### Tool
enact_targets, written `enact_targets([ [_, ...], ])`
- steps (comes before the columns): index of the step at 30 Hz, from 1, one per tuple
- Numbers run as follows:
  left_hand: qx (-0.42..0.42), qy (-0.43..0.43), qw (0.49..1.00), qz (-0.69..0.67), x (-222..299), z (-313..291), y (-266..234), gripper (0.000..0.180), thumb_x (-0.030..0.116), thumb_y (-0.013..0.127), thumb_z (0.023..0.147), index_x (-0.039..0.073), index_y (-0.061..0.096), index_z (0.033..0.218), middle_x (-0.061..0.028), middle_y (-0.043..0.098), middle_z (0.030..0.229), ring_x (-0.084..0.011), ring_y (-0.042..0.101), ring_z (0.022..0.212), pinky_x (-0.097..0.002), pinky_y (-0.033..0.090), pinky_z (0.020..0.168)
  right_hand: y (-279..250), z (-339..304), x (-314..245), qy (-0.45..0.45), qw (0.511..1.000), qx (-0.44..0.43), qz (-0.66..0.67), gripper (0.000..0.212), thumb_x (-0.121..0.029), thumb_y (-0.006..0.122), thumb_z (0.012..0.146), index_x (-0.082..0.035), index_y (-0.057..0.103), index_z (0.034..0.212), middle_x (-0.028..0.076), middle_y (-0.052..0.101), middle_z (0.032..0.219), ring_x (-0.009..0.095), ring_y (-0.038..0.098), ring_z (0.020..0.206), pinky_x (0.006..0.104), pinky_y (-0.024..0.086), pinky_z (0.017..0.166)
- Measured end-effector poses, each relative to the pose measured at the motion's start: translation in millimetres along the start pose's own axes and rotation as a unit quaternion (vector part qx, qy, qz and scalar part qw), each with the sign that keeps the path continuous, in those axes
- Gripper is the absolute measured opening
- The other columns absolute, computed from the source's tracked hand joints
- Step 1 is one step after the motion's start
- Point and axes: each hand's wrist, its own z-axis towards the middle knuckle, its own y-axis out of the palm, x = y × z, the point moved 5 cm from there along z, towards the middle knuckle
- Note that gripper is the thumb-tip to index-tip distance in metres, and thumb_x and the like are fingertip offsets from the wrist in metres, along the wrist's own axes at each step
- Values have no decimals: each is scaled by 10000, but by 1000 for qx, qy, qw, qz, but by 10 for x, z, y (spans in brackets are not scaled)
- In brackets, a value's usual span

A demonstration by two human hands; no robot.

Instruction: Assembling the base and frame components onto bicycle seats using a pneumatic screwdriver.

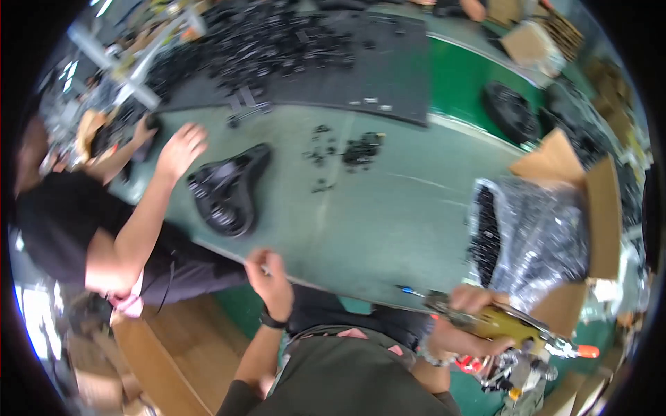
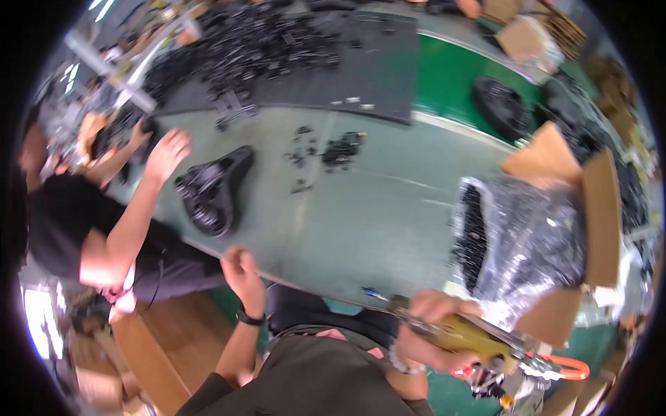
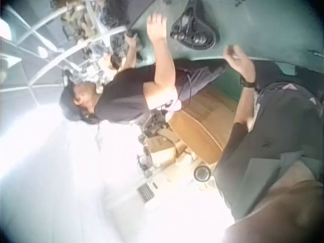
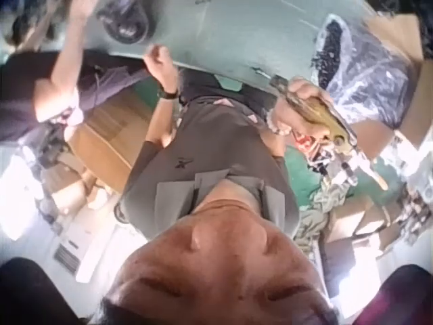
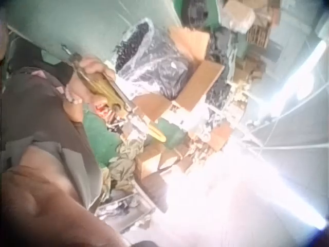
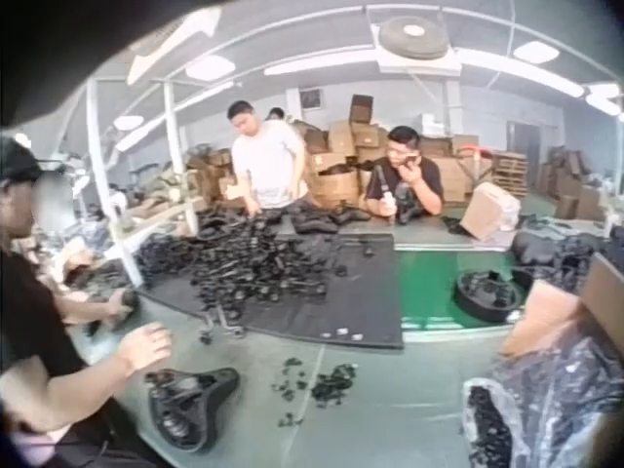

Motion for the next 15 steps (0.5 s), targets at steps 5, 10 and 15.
enact_targets([
  [5,171,-96,979,53,-1296,932,-1151,418,288,564,955,-47,447,1177,-67,485,959,-125,463,853,-259,419,777,25,29,84,26,997,61,-37,704,-704,416,849,-46,502,1084,42,464,622,160,445,496,276,363,482],
  [10,34,-192,963,186,-1276,1675,-882,838,524,586,856,-125,375,1342,-229,591,1157,-286,563,1085,-329,411,949,162,-10,236,95,994,30,-40,673,-679,441,848,-40,487,1056,49,466,609,161,446,493,273,367,468],
  [15,26,-278,955,97,-1667,1903,-921,753,429,702,761,-133,519,1228,-256,591,1209,-306,555,1154,-340,394,990,133,-88,293,98,991,73,-54,667,-672,447,837,-30,453,1019,55,466,572,158,416,447,265,373,432],
])
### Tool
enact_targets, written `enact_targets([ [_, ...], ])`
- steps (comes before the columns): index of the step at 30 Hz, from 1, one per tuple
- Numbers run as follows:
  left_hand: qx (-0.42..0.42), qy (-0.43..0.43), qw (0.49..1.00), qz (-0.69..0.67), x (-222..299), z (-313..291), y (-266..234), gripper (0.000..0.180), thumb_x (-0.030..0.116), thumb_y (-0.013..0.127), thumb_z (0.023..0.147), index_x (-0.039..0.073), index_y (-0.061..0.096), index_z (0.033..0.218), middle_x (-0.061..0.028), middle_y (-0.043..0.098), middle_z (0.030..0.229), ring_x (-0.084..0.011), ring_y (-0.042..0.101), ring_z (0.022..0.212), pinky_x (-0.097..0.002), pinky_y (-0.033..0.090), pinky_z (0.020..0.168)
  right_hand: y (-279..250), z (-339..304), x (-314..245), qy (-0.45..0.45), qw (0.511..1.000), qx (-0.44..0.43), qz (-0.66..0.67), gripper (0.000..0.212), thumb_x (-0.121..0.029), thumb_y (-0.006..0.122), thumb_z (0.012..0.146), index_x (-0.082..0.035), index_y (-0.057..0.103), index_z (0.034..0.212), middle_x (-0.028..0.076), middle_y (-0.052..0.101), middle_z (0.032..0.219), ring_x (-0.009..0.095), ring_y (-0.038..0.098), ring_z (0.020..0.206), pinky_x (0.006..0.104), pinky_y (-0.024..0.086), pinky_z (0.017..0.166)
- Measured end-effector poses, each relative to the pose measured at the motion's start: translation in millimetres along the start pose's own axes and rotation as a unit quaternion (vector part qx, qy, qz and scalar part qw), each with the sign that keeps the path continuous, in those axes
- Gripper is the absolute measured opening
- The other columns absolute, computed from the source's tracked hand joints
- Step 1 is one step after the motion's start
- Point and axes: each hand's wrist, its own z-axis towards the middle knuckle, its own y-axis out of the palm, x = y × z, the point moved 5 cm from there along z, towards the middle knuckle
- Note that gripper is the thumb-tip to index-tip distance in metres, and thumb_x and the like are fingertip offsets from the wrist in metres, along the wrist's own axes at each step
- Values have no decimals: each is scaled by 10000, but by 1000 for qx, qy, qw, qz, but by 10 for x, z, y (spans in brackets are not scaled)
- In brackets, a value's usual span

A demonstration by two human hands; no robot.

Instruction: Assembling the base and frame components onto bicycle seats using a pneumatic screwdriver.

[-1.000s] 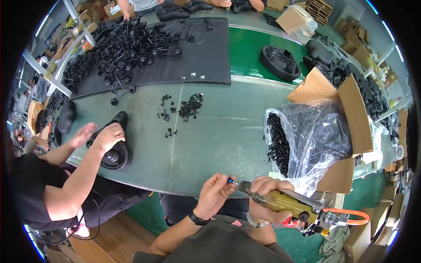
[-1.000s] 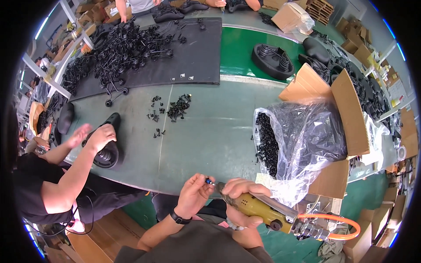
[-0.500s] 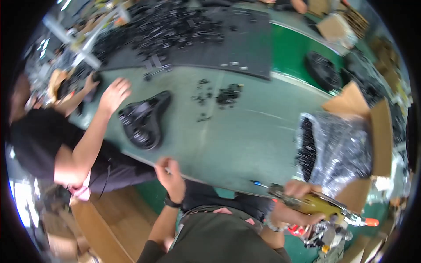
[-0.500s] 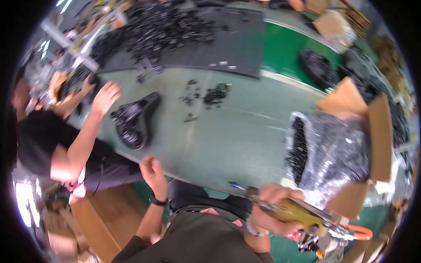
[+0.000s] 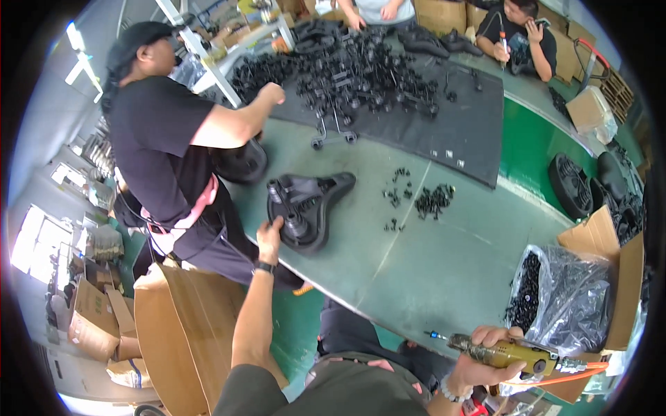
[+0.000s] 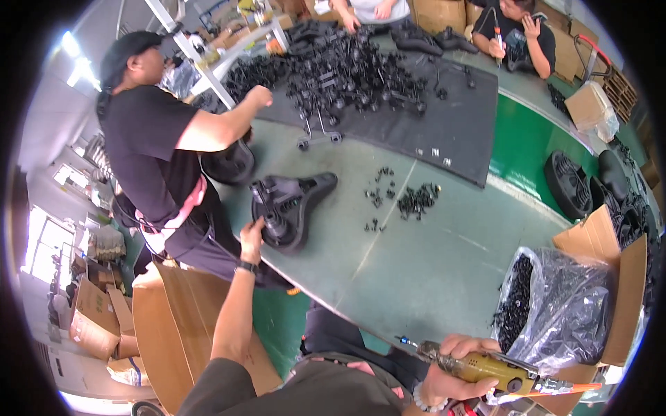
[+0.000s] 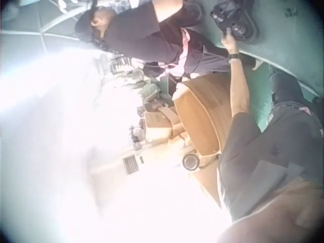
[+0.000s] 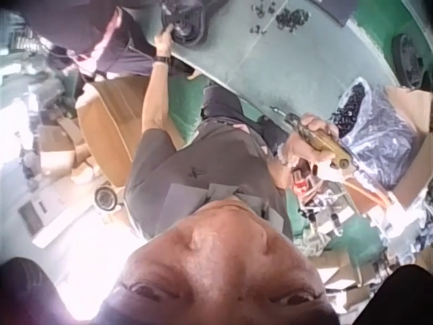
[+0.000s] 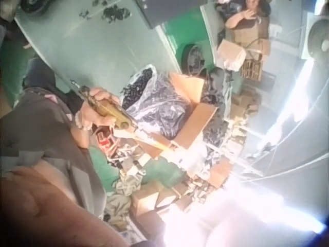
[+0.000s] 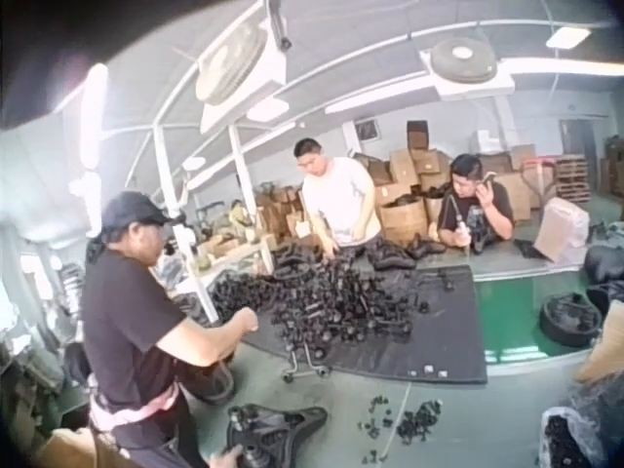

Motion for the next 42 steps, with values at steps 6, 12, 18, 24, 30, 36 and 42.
enact_targets([
  [6,-15,-24,989,-144,96,-443,-245,509,293,722,793,-56,597,1142,-56,656,938,-106,582,745,-220,424,606,-43,21,-52,-11,998,-59,7,613,-633,402,897,-44,482,1048,51,485,592,160,439,458,275,380,457],
  [12,-150,38,979,-136,310,-1113,-422,440,169,706,818,-99,573,1141,-77,659,963,-113,606,835,-238,483,738,-77,12,-213,18,999,-47,7,658,-672,416,867,-46,456,1065,40,452,573,155,421,430,273,358,421],
  [18,-334,55,941,3,486,-2048,840,589,158,761,766,-107,527,1237,-98,661,1047,-103,596,902,-243,490,809,225,8,-358,-45,975,-210,65,718,-711,386,860,-20,434,1051,38,443,554,148,426,401,254,338,391],
  [24,-407,85,910,-11,589,-2712,1653,528,216,746,779,-70,573,1189,-97,674,982,-147,626,846,-281,505,773,176,97,-359,-56,953,-288,79,753,-688,487,841,-19,391,1172,123,598,714,247,573,509,349,466,468],
  [30,-422,246,868,84,967,-2779,1683,612,218,724,788,-3,475,1301,-186,469,1330,-275,535,1143,-364,459,933,150,256,-407,-111,949,-293,38,772,-678,497,843,-5,387,1205,139,600,740,274,604,585,376,484,548],
  [36,-487,398,777,-8,1400,-3009,2089,666,189,749,716,24,482,1303,-136,474,1356,-320,364,1332,-410,334,1075,392,439,-341,-101,939,-329,19,754,-636,508,868,-4,396,1263,139,605,797,279,607,639,377,475,594],
  [42,-571,339,747,-43,1288,-2886,2169,663,21,614,662,50,496,1313,-87,482,1382,-320,291,1386,-424,288,1112,537,514,-144,-106,931,-350,17,773,-657,497,861,-8,395,1269,139,601,822,266,602,644,376,468,597],
])
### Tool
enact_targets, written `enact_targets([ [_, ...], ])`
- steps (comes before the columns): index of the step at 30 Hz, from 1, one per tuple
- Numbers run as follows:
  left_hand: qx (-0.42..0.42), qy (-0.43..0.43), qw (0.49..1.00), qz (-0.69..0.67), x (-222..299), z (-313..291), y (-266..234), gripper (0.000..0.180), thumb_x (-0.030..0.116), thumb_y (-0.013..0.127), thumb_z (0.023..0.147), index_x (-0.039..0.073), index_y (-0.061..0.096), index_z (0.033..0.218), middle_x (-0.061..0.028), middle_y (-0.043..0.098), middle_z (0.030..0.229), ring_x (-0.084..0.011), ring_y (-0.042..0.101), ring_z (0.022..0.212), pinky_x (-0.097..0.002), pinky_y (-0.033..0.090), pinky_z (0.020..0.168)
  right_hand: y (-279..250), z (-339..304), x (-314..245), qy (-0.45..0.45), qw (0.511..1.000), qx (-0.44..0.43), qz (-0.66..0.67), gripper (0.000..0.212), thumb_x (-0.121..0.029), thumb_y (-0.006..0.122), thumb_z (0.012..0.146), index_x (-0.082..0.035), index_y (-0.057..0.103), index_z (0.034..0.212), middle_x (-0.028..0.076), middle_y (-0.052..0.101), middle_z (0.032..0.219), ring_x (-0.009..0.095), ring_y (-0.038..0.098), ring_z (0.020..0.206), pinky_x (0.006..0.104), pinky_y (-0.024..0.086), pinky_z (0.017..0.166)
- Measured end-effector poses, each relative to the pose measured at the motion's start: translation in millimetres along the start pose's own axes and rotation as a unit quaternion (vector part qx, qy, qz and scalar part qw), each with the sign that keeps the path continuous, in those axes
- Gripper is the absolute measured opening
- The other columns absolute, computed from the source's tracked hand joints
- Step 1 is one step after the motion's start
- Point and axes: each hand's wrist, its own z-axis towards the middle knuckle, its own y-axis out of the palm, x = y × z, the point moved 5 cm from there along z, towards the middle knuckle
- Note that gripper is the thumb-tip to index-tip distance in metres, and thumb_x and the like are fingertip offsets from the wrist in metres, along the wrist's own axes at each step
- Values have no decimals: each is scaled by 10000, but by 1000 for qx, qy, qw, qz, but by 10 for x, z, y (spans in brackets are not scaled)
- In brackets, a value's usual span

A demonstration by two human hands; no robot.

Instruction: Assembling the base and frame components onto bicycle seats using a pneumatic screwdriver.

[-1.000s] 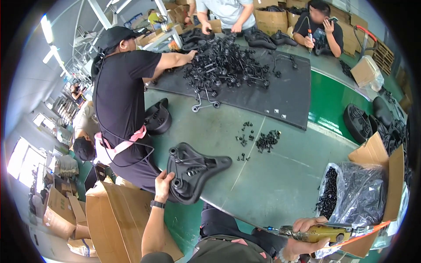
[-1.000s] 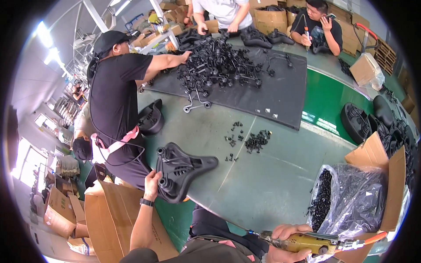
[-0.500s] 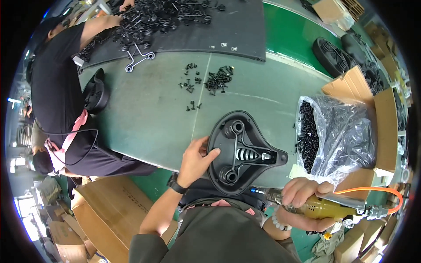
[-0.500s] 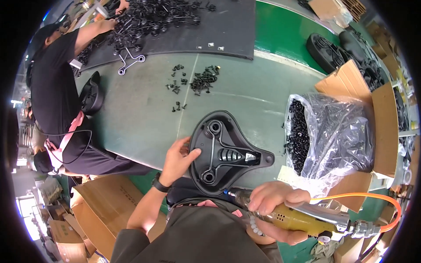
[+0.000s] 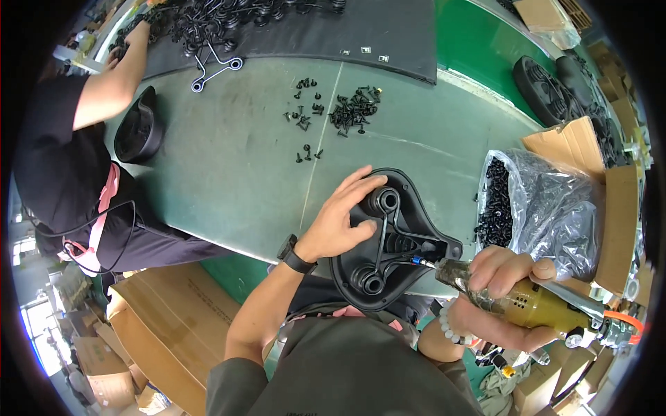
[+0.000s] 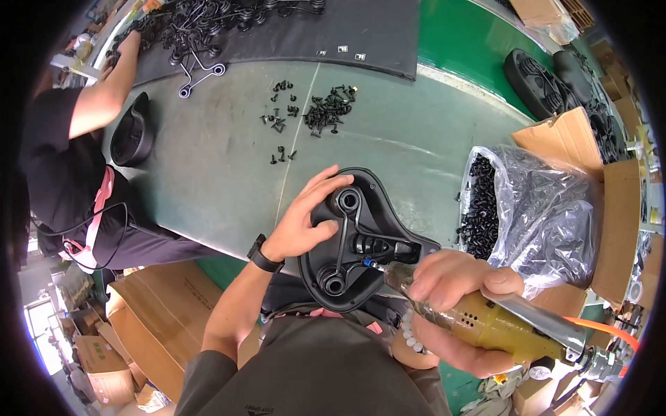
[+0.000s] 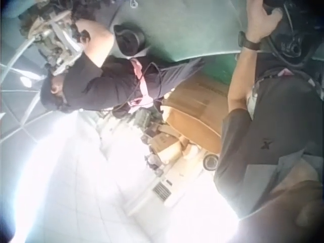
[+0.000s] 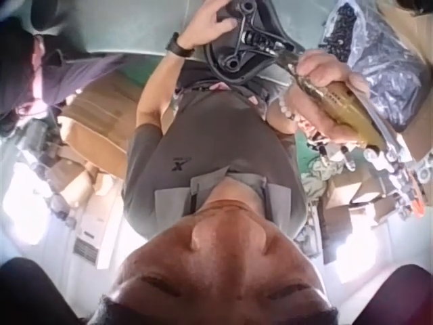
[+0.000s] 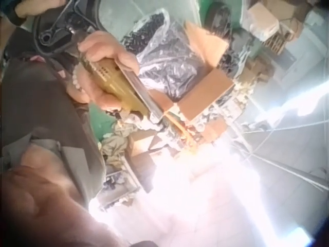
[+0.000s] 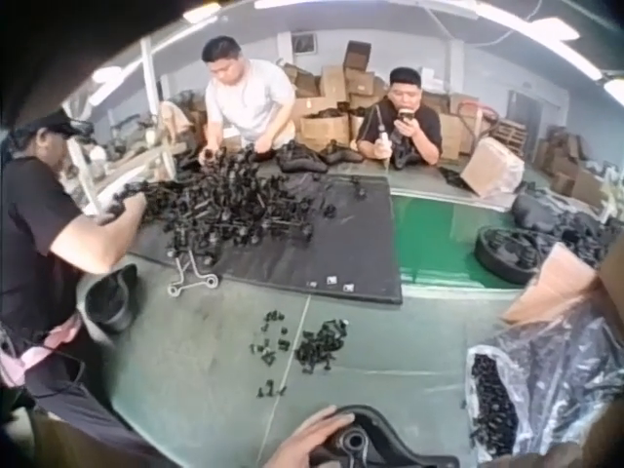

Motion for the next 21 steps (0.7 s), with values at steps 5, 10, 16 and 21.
enact_targets([
  [5,5,18,999,32,25,6,30,685,32,610,640,39,492,1315,-88,529,1335,-337,296,1384,-429,304,1103,4,61,104,9,1000,15,-5,794,-687,437,865,-6,388,1272,128,593,808,253,586,621,362,440,576],
  [10,12,20,994,107,-17,-4,60,622,114,703,672,72,534,1270,-116,565,1264,-345,378,1328,-444,375,1050,62,97,169,30,994,97,-45,732,-722,434,824,-51,504,1107,28,471,648,144,428,489,287,364,519],
  [16,11,-4,995,95,-35,1,59,599,24,700,657,60,540,1233,-93,573,1234,-341,379,1328,-438,378,1046,-1,75,164,40,994,101,-20,730,-712,468,815,-41,489,1101,36,481,670,147,431,502,282,342,513],
  [21,8,18,996,89,-51,5,67,605,24,699,657,63,536,1238,-99,566,1238,-344,370,1332,-436,364,1057,-67,43,128,38,993,108,-12,741,-706,474,816,-30,492,1119,42,484,672,147,430,503,278,337,511],
])
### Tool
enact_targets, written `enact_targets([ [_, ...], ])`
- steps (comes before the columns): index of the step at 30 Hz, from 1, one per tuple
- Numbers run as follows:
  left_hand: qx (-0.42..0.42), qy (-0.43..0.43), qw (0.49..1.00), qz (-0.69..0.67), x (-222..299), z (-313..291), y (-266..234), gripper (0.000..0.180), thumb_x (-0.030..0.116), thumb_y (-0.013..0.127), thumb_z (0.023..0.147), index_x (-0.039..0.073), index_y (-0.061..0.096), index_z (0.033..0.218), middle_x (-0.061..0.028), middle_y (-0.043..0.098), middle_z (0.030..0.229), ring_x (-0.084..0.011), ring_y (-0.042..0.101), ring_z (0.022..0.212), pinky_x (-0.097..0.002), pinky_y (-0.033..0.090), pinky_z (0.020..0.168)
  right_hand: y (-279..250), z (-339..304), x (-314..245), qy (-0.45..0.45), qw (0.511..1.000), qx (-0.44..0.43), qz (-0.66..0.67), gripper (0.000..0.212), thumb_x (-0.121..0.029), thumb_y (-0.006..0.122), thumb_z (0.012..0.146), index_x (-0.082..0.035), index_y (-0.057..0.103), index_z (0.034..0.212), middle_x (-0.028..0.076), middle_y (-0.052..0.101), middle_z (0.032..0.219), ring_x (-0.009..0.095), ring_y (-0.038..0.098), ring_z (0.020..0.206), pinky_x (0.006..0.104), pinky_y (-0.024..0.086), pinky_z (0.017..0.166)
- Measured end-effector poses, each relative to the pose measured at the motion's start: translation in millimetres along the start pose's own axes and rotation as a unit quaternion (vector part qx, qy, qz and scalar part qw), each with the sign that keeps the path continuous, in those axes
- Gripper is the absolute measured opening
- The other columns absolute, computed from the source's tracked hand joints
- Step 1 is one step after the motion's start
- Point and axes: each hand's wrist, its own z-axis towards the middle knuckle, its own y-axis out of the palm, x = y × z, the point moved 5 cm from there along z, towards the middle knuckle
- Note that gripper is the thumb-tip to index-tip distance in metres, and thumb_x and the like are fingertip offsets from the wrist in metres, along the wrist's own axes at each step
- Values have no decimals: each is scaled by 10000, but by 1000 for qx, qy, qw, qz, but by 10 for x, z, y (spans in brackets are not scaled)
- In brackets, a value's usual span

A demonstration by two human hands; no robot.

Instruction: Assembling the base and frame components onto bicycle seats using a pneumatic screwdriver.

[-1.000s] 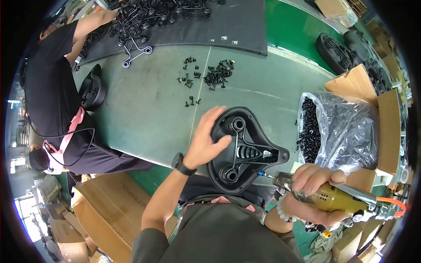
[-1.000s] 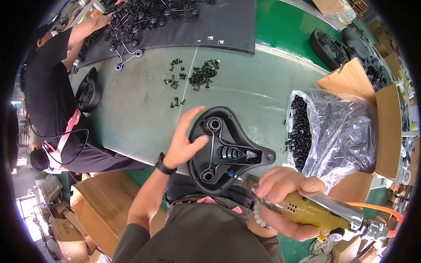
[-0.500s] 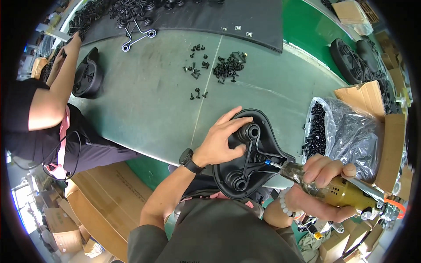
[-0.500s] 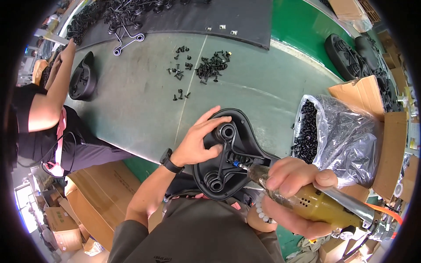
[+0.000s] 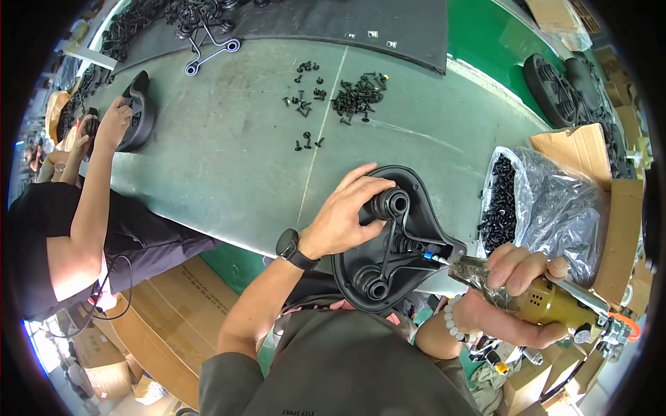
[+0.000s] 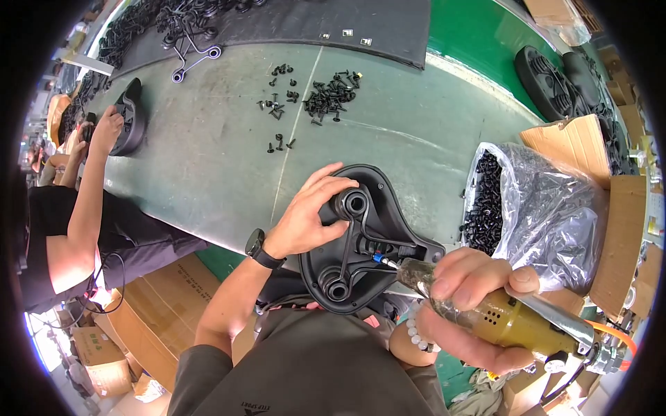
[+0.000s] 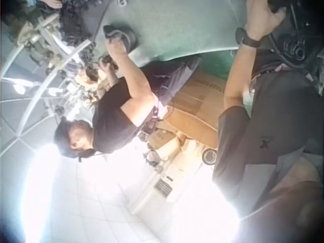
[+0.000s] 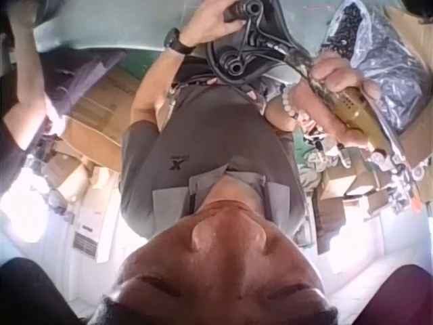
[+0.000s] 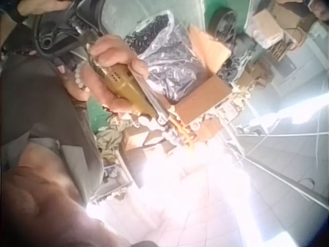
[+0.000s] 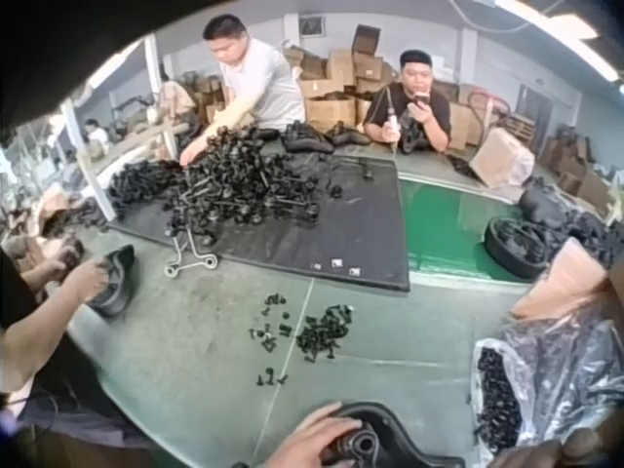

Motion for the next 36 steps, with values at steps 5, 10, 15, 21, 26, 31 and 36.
enact_targets([
  [5,-5,1,1000,-8,45,16,-37,605,28,697,653,62,537,1236,-102,561,1242,-354,355,1340,-445,346,1069,-77,-21,-29,12,994,-95,51,806,-672,444,867,-7,365,1315,142,592,869,280,588,689,401,423,647],
  [10,19,-29,995,-93,87,17,-87,629,184,733,705,34,495,1267,-99,569,1250,-361,332,1357,-464,266,1114,-88,-25,-53,7,995,-85,45,810,-690,426,862,-7,374,1294,135,586,848,275,582,669,394,423,626],
  [15,22,-69,995,75,165,36,79,665,352,697,764,7,447,1275,-130,579,1193,-370,361,1329,-481,267,1100,-77,9,-61,5,996,-83,42,811,-688,443,856,-6,376,1289,137,589,854,277,584,675,398,425,627],
  [21,28,-60,998,17,130,20,59,596,328,692,760,12,477,1218,-144,559,1222,-374,351,1334,-498,263,1091,152,99,117,-16,988,-149,34,829,-689,505,831,-14,373,1293,154,600,901,287,597,701,405,446,644],
  [26,25,-19,998,58,156,22,70,571,275,696,755,4,482,1210,-154,539,1255,-375,339,1343,-497,268,1090,253,100,380,7,983,-183,2,798,-619,624,802,-5,398,1259,167,596,898,300,592,742,414,483,679],
  [31,29,-17,998,54,148,9,48,569,257,700,744,-1,490,1206,-158,546,1249,-376,344,1342,-499,275,1088,406,48,589,127,975,-83,-160,869,-759,516,774,10,440,1171,117,566,768,245,557,628,378,465,591],
  [36,38,-30,998,46,174,21,43,561,246,703,733,11,502,1201,-158,553,1237,-386,367,1324,-499,290,1080,367,69,688,128,949,-116,-262,935,-789,567,705,23,444,1151,116,566,766,247,563,626,357,477,590],
])
